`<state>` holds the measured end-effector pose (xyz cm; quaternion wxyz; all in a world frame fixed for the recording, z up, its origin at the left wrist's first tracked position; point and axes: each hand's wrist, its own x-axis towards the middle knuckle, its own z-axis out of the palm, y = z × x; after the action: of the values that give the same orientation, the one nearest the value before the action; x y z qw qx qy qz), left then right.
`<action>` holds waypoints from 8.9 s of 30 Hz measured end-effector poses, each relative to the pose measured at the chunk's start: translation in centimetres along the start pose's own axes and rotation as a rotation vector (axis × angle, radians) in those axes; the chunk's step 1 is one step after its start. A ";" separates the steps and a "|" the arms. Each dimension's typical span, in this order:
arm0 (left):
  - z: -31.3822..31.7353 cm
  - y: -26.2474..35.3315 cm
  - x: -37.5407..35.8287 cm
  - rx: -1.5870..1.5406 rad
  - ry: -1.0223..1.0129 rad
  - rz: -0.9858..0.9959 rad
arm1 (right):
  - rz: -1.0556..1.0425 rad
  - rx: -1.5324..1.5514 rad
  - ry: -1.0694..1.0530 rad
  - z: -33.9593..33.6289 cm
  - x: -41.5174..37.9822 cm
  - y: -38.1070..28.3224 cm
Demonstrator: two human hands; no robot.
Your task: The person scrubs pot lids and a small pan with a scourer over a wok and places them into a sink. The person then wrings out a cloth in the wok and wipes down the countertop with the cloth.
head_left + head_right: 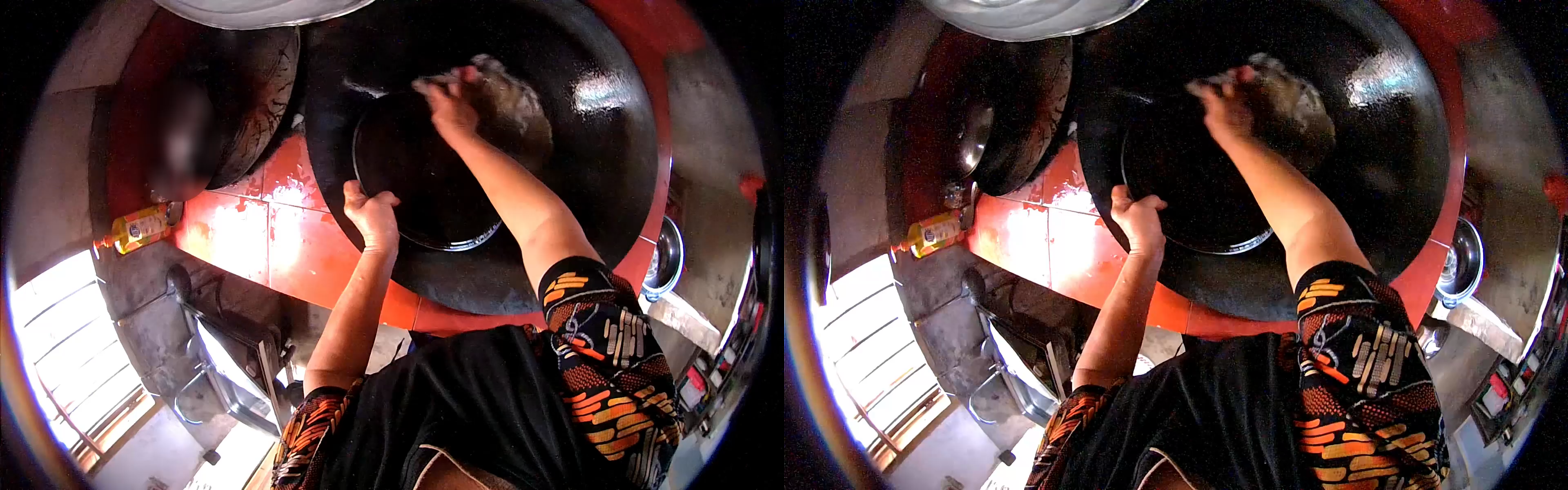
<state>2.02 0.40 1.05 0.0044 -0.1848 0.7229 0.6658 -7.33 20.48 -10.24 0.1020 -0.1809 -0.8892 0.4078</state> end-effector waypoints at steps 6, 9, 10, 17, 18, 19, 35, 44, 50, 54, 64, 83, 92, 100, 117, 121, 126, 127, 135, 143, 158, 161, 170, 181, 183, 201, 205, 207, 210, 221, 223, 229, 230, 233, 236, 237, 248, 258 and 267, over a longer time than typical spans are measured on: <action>0.4 0.6 0.4 0.073 -0.096 -0.052 | 0.255 0.184 0.068 3.2 0.1 -0.2; 0.5 0.6 0.1 0.126 -0.082 -0.026 | 0.095 0.451 -0.175 -0.1 -3.7 -8.4; 0.6 0.4 0.1 0.143 -0.076 -0.005 | 0.056 0.549 -0.217 0.3 -4.9 -9.4; 0.1 -1.3 0.5 -0.281 -0.090 -0.081 | -0.111 0.532 -0.541 -4.7 -15.5 -6.3; 0.5 -0.2 0.0 -0.238 -0.067 -0.054 | -0.169 0.312 -0.563 -5.9 -17.3 -4.2; 0.3 -0.3 -0.1 -0.194 -0.048 -0.017 | -0.225 0.095 -0.582 -7.0 -18.5 -2.0; 0.5 -1.1 1.3 -0.008 -0.110 -0.199 | 0.184 0.312 -0.207 -0.4 -7.1 -5.9; 0.8 -0.5 -0.3 -0.037 -0.049 -0.095 | -0.648 0.259 -0.066 2.0 -5.6 -11.0; 1.3 -0.4 -0.7 -0.036 0.007 -0.012 | -0.466 -0.246 -0.183 0.7 0.4 -2.0; 1.3 -0.1 -0.8 -0.075 -0.019 0.033 | -0.167 -0.358 -0.354 -4.3 -0.7 3.1; 0.5 -1.0 -0.8 -0.132 0.037 -0.012 | 0.223 -0.387 -0.512 -8.8 -13.2 4.4; -4.8 19.4 -13.0 0.391 -0.312 1.514 | -0.043 -0.065 -0.732 -15.7 -26.5 -1.1; -7.5 18.6 -12.2 0.497 -0.385 1.617 | -0.309 -0.365 -0.605 -14.2 -26.6 0.7; -8.9 18.6 -11.4 0.409 -0.343 1.731 | -0.354 -0.372 -0.546 -12.8 -26.0 1.3; -13.6 20.6 -8.8 0.529 -0.145 1.756 | -0.122 -0.501 -0.670 -13.0 -25.1 -0.5; -22.2 22.1 -8.9 0.713 -0.060 1.611 | -0.155 -0.525 -0.711 -11.1 -23.8 3.6; -37.9 23.9 -12.1 1.144 0.432 1.433 | -0.138 -0.738 -0.667 -11.1 -23.9 3.9; -40.5 23.8 -12.4 1.158 0.498 1.418 | -0.112 -0.772 -0.681 -11.5 -24.0 2.6; -59.7 16.7 -12.4 1.408 0.857 1.062 | -0.287 -0.464 -0.699 -12.5 -25.0 0.9; -66.6 6.9 -11.0 1.519 0.873 0.727 | -0.257 -0.411 -0.708 -12.4 -24.8 1.1; -69.3 -2.0 -9.8 1.293 0.848 0.546 | -0.301 -0.413 -0.660 -12.1 -24.7 1.0; -69.1 -2.3 -10.3 1.226 0.752 0.664 | -0.105 -0.314 -0.603 -12.0 -25.2 -1.4; -64.0 2.0 -8.9 1.171 0.822 0.586 | 0.093 -0.536 -0.463 -11.0 -23.5 4.5; -24.4 3.1 0.8 0.632 -0.150 0.932 | -0.917 -0.050 -0.241 -2.2 -19.3 -11.2; -17.0 2.4 0.8 0.615 -0.274 1.014 | -0.539 0.160 -0.359 0.4 -14.2 -12.2; -4.8 2.0 -1.2 0.898 -0.570 0.913 | 0.261 -0.460 -0.032 1.0 -2.9 4.9; -4.8 1.8 -1.1 0.915 -0.567 0.939 | 0.098 -0.604 -0.551 -1.5 -6.0 -0.4; -4.7 1.9 -0.9 0.929 -0.545 0.954 | -0.094 -0.571 -0.654 -5.1 -5.7 2.4; -4.8 1.7 -1.2 0.950 -0.534 0.956 | 0.085 -0.725 -0.398 -1.9 -8.3 3.6; -4.9 1.2 -0.9 1.076 -0.623 0.835 | 0.485 0.852 -0.335 -10.0 -7.7 -1.0; -4.7 1.1 -0.9 1.098 -0.659 0.795 | 0.432 0.909 -0.142 -15.0 -6.4 -5.5; -0.4 -0.5 -0.4 1.106 -1.004 0.713 | 0.030 0.853 -0.114 -25.6 -3.1 -15.7; 1.1 -0.6 -0.6 1.111 -1.039 0.728 | -0.023 0.843 -0.130 -26.9 -2.6 -16.8; 5.7 -0.9 -1.7 1.112 -1.111 0.784 | -0.129 0.904 -0.144 -29.7 -1.9 -20.7; 10.7 -1.1 -2.4 1.119 -1.123 0.822 | -0.202 0.918 -0.159 -31.4 -1.8 -24.3; 12.3 -0.5 -2.5 1.148 -1.142 0.798 | -0.179 0.940 -0.204 -32.0 -1.9 -25.3; 18.0 -6.8 0.3 0.512 -0.879 0.071 | -0.347 1.181 -0.282 -31.1 -0.4 -27.2; 21.5 -3.0 3.3 0.681 -0.872 0.355 | -0.439 0.913 -0.041 -30.0 0.0 -29.0; 13.3 -5.4 -5.9 1.326 -1.443 0.836 | -0.132 1.109 -0.073 -25.0 4.1 -23.9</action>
<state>5.80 14.51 -4.17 0.3026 0.5555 0.7734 0.0396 -8.52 24.94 24.32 0.1764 -0.0301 -0.5537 0.8132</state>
